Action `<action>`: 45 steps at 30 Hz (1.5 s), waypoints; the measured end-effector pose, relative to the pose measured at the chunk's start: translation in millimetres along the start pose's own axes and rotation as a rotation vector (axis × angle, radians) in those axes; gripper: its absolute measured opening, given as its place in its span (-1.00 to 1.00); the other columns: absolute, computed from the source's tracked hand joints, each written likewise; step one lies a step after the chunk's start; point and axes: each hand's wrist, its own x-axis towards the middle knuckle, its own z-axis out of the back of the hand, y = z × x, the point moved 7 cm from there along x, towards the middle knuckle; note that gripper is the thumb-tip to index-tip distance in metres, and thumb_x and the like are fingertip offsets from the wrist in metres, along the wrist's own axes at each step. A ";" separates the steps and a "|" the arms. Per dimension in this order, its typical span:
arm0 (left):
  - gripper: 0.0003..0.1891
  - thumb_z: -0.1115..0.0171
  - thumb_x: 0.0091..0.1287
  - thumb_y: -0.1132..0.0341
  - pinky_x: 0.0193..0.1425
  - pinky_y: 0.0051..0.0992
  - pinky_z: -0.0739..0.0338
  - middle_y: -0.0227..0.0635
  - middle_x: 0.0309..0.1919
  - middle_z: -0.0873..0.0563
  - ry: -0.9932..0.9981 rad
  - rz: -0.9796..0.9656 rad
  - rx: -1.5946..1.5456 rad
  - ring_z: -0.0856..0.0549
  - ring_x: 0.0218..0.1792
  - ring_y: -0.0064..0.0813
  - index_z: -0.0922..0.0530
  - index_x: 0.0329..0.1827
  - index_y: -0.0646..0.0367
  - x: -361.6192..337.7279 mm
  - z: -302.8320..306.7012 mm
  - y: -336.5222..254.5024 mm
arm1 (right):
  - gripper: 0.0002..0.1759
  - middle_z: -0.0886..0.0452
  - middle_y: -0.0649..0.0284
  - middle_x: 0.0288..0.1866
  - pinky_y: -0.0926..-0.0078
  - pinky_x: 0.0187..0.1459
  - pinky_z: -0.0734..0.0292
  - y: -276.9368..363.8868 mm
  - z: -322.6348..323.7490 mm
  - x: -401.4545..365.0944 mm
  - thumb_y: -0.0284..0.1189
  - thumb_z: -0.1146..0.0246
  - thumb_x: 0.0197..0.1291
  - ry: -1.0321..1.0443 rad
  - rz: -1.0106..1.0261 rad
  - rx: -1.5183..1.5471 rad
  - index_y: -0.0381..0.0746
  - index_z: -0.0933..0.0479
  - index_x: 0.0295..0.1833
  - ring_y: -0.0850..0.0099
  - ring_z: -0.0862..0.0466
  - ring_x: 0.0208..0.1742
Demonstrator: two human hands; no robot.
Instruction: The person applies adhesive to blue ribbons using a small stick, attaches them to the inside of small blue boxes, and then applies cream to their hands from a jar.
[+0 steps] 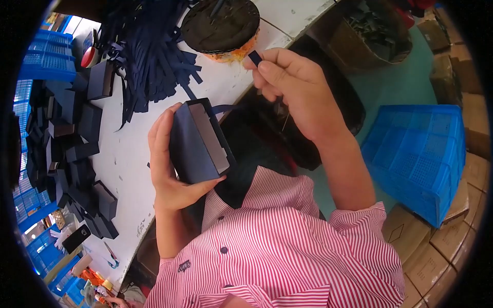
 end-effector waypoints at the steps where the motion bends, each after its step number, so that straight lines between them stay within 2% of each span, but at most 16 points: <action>1: 0.20 -0.72 -0.27 0.10 0.40 -0.18 -0.37 0.02 0.37 -0.45 -0.004 0.002 0.009 -0.48 0.35 -0.07 -0.26 0.52 0.29 1.2 -0.3 0.4 | -0.71 -0.65 0.24 -0.32 0.66 -0.35 -0.47 0.6 2.6 2.8 -0.44 -0.19 0.44 -0.018 0.066 -0.063 -0.43 -0.55 0.11 0.62 -0.51 -0.46; 2: 0.19 -0.71 -0.26 0.10 0.40 -0.19 -0.37 0.01 0.37 -0.45 -0.008 0.004 0.018 -0.48 0.35 -0.07 -0.27 0.52 0.28 2.4 -0.7 0.8 | -0.70 -0.69 0.22 -0.29 0.66 -0.33 -0.50 3.1 4.1 3.8 -0.46 -0.21 0.42 -0.036 0.131 -0.126 -0.44 -0.55 0.14 0.61 -0.55 -0.44; 8: 0.20 -0.72 -0.25 0.05 0.41 -0.22 -0.37 0.00 0.38 -0.45 -0.041 0.026 0.030 -0.49 0.36 -0.09 -0.27 0.52 0.29 5.8 0.8 8.2 | -0.74 -0.77 0.10 -0.23 0.64 -0.25 -0.65 7.1 8.8 7.2 -0.46 -0.31 0.34 -0.211 0.029 -0.137 -0.43 -0.64 0.01 0.51 -0.70 -0.37; 11: 0.22 -0.72 -0.25 0.03 0.42 -0.23 -0.36 0.00 0.38 -0.44 -0.041 0.018 0.049 -0.48 0.36 -0.10 -0.25 0.53 0.30 8.8 0.8 8.5 | -0.78 -0.72 0.19 -0.37 0.68 -0.37 -0.58 4.7 7.9 10.6 -0.44 -0.32 0.34 -0.252 0.046 -0.172 -0.41 -0.66 -0.08 0.57 -0.63 -0.48; 14: 0.23 -0.72 -0.24 0.02 0.43 -0.24 -0.35 -0.01 0.39 -0.44 -0.059 0.028 0.041 -0.48 0.36 -0.13 -0.23 0.53 0.33 9.4 0.8 12.0 | -0.78 -0.64 0.30 -0.44 0.70 -0.35 -0.52 6.0 11.8 14.8 -0.42 -0.31 0.36 -0.205 0.064 -0.229 -0.40 -0.63 -0.08 0.63 -0.58 -0.46; 17: 0.24 -0.73 -0.23 0.01 0.43 -0.27 -0.34 -0.03 0.39 -0.44 -0.091 0.054 -0.009 -0.48 0.36 -0.15 -0.21 0.53 0.35 7.7 1.4 20.3 | -0.77 -0.55 0.37 -0.45 0.70 -0.31 -0.47 -0.1 14.5 18.8 -0.42 -0.28 0.39 -0.153 0.161 -0.071 -0.40 -0.60 -0.04 0.69 -0.53 -0.41; 20: 0.24 -0.73 -0.22 0.01 0.43 -0.28 -0.34 -0.04 0.39 -0.44 -0.097 0.066 -0.012 -0.49 0.35 -0.17 -0.21 0.53 0.37 7.4 2.9 22.7 | -0.73 -0.64 0.30 -0.34 0.67 -0.17 -0.53 -6.8 11.6 16.1 -0.43 -0.25 0.40 -0.130 0.111 -0.046 -0.43 -0.57 0.05 0.64 -0.60 -0.29; 23: 0.24 -0.72 -0.22 0.01 0.43 -0.28 -0.34 -0.04 0.38 -0.44 -0.099 0.064 -0.001 -0.49 0.35 -0.16 -0.21 0.53 0.37 8.2 3.4 21.9 | -0.71 -0.69 0.24 -0.31 0.65 -0.14 -0.58 -3.0 9.5 13.0 -0.45 -0.26 0.38 -0.173 0.128 -0.188 -0.45 -0.55 0.09 0.57 -0.66 -0.29; 26: 0.23 -0.72 -0.22 0.02 0.43 -0.27 -0.34 -0.04 0.38 -0.45 -0.106 0.060 0.017 -0.49 0.35 -0.15 -0.22 0.53 0.35 8.0 4.9 21.4 | -0.72 -0.68 0.23 -0.35 0.59 -0.16 -0.62 -3.5 12.8 8.7 -0.45 -0.27 0.39 -0.291 -0.005 -0.110 -0.44 -0.57 0.08 0.48 -0.68 -0.31; 29: 0.22 -0.71 -0.23 0.03 0.44 -0.25 -0.33 -0.03 0.37 -0.45 -0.110 0.044 0.024 -0.48 0.36 -0.13 -0.23 0.53 0.33 9.3 5.0 20.3 | -0.74 -0.68 0.25 -0.40 0.57 -0.17 -0.66 -7.0 18.3 2.8 -0.43 -0.31 0.36 -0.304 -0.070 -0.106 -0.44 -0.61 -0.02 0.49 -0.70 -0.34; 32: 0.21 -0.71 -0.24 0.03 0.44 -0.23 -0.33 -0.02 0.38 -0.45 -0.096 0.026 0.037 -0.47 0.37 -0.11 -0.26 0.52 0.31 11.8 2.0 16.9 | -0.76 -0.65 0.31 -0.44 0.70 -0.27 -0.51 -1.2 20.0 3.1 -0.38 -0.35 0.32 -0.286 -0.045 -0.191 -0.39 -0.64 -0.17 0.60 -0.61 -0.41; 38: 0.19 -0.70 -0.26 0.01 0.43 -0.21 -0.33 -0.01 0.38 -0.46 -0.090 -0.005 0.060 -0.47 0.37 -0.09 -0.30 0.51 0.29 15.5 -0.9 12.9 | -0.74 -0.43 0.49 -0.52 0.72 -0.42 -0.25 2.1 7.5 18.8 -0.32 -0.26 0.41 -0.251 0.179 -0.318 -0.34 -0.60 -0.18 0.72 -0.33 -0.50; 45: 0.18 -0.69 -0.26 0.01 0.42 -0.21 -0.35 0.01 0.37 -0.47 -0.081 0.018 0.061 -0.47 0.37 -0.09 -0.31 0.50 0.29 15.6 -2.4 16.8 | -0.74 -0.40 0.49 -0.52 0.67 -0.48 -0.21 1.6 6.1 19.3 -0.35 -0.19 0.46 -0.262 0.151 -0.413 -0.37 -0.56 -0.13 0.75 -0.30 -0.51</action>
